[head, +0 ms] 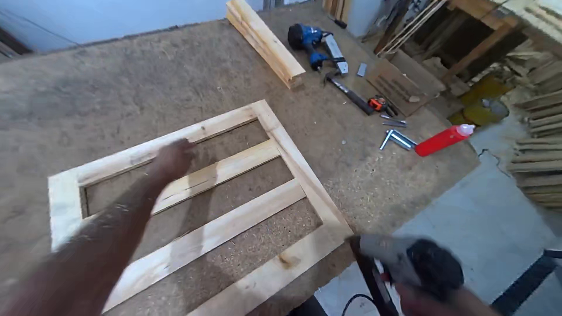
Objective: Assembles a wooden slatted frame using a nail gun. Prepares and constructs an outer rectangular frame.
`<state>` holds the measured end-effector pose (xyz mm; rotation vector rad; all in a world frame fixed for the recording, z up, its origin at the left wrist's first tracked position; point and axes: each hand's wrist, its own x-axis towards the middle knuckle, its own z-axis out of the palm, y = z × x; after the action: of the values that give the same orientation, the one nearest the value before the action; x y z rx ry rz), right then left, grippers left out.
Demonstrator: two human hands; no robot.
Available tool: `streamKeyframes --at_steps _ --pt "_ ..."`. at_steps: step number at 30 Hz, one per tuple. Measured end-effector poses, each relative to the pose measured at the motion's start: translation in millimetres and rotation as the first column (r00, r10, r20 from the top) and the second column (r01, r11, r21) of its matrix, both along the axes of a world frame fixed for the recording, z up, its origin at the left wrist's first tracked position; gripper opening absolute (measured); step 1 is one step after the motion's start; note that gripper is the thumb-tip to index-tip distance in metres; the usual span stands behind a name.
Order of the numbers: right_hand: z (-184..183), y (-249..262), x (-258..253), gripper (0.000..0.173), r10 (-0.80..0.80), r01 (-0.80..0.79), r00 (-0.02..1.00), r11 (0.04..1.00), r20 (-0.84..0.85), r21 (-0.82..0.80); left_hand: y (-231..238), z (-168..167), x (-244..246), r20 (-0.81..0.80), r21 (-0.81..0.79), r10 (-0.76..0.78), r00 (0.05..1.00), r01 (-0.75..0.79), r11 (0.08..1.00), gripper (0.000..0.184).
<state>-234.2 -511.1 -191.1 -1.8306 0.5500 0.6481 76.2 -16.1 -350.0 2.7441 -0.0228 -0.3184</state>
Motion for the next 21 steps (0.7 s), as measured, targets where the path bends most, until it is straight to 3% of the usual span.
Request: streamKeyframes --at_steps 2,5,9,12,21 --pt "5.9 14.4 85.1 0.044 0.071 -0.071 0.997 0.997 -0.001 -0.005 -6.6 -67.9 -19.4 0.017 0.021 0.001 1.0 -0.002 1.0 0.044" --pt "-27.5 53.9 207.7 0.044 0.142 -0.141 0.989 0.99 0.049 -0.025 -4.5 -140.8 -46.5 0.156 0.141 0.126 0.98 -0.148 0.979 0.062" --pt "-108.5 97.1 332.5 0.051 0.195 -0.196 0.98 0.981 -0.04 -0.012 -11.4 -144.8 -50.4 0.229 0.181 0.185 0.956 -0.229 0.957 0.066" --pt "-152.5 104.8 373.6 0.056 0.168 -0.177 0.97 0.984 -0.176 -0.031 -10.0 -144.3 -47.1 0.245 0.182 0.223 0.944 -0.27 0.945 0.063" --pt "-162.1 118.0 401.6 0.054 0.165 -0.172 0.964 0.985 -0.206 -0.018 -13.3 -140.4 -46.3 0.257 0.156 0.274 0.927 -0.32 0.935 0.063"
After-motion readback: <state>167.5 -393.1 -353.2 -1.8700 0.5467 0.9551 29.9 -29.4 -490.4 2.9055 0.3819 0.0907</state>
